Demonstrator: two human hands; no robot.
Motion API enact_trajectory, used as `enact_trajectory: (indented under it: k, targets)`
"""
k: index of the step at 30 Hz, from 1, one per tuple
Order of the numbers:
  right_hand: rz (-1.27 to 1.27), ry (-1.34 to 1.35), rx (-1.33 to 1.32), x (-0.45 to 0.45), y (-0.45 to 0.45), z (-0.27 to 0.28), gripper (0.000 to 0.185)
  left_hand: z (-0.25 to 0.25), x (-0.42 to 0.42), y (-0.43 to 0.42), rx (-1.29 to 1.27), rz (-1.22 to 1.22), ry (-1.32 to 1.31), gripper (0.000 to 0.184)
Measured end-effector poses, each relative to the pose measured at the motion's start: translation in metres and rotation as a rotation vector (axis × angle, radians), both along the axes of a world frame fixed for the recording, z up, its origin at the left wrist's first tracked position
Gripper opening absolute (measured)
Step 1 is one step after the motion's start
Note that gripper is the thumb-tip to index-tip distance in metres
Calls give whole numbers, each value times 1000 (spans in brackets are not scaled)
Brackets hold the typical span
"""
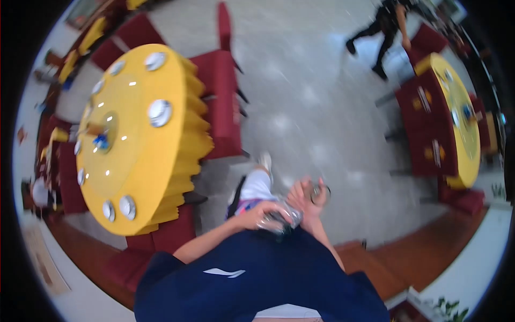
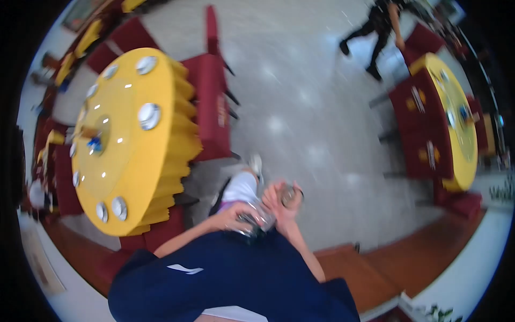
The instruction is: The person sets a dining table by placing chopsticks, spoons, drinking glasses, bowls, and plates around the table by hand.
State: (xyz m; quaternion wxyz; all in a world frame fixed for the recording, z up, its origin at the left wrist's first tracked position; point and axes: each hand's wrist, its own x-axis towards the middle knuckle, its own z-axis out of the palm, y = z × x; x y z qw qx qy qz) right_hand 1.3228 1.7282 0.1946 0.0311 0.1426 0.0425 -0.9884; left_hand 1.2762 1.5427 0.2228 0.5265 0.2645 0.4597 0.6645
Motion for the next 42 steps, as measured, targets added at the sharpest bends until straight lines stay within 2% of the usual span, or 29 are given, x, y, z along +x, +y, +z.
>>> enact_trajectory:
  k: [7, 10, 11, 12, 15, 17, 19, 22, 24, 26, 28, 29, 30, 31, 32, 34, 36, 38, 42]
  targets:
    - [-173, 10, 122, -110, 116, -18, 51, -40, -142, 128, 120, -195, -112, 27]
    - [-205, -33, 131, -196, 165, -3, 52, -32, -230, 177, 139, -168, -4, 23]
    - [-187, -35, 131, -224, 183, 7, 52, -30, -254, 192, 153, -137, -88, 22]
    - [-207, -52, 138, -253, 196, 19, 52, -32, -283, 210, 276, -112, 0, 21]
    - [-105, 21, 315, -344, 233, 37, 52, -12, -361, 243, 238, -135, -62, 22]
    - [-89, 32, 306, -393, 254, 38, 52, -4, -406, 260, 187, -101, -107, 22]
    - [-83, 43, 285, -443, 273, 30, 52, -19, -446, 276, 198, -62, -131, 23]
    - [-29, 110, 136, -529, 310, 14, 51, -32, -515, 311, 227, 31, -124, 23]
    - [49, 49, 42, -593, 334, 5, 51, -43, -565, 333, 252, 131, -169, 23]
    - [141, 87, 19, -656, 361, -6, 50, -58, -617, 357, 226, 214, -57, 22]
    - [217, 29, 257, -728, 387, -9, 49, -58, -673, 382, 203, 257, -62, 24]
    - [276, 26, 392, -762, 400, 0, 47, -46, -693, 395, 179, 358, -79, 26]
    - [328, -13, 393, -796, 410, 17, 46, -30, -718, 407, 149, 382, -93, 27]
    - [412, -34, 274, -823, 418, 26, 47, -15, -736, 414, 109, 416, -105, 26]
    - [482, 76, 367, -853, 424, 36, 49, -3, -763, 419, 68, 476, 106, 25]
    - [598, 142, 533, -911, 429, 43, 49, 22, -799, 425, -30, 532, -110, 23]
    - [707, 151, 500, -970, 421, 49, 49, 30, -841, 437, 124, 664, -125, 20]
    - [831, 60, 371, -1021, 416, 41, 48, 27, -875, 442, 157, 769, -100, 19]
    - [943, 79, 299, -1122, 382, 16, 48, 3, -960, 416, 89, 826, -123, 19]
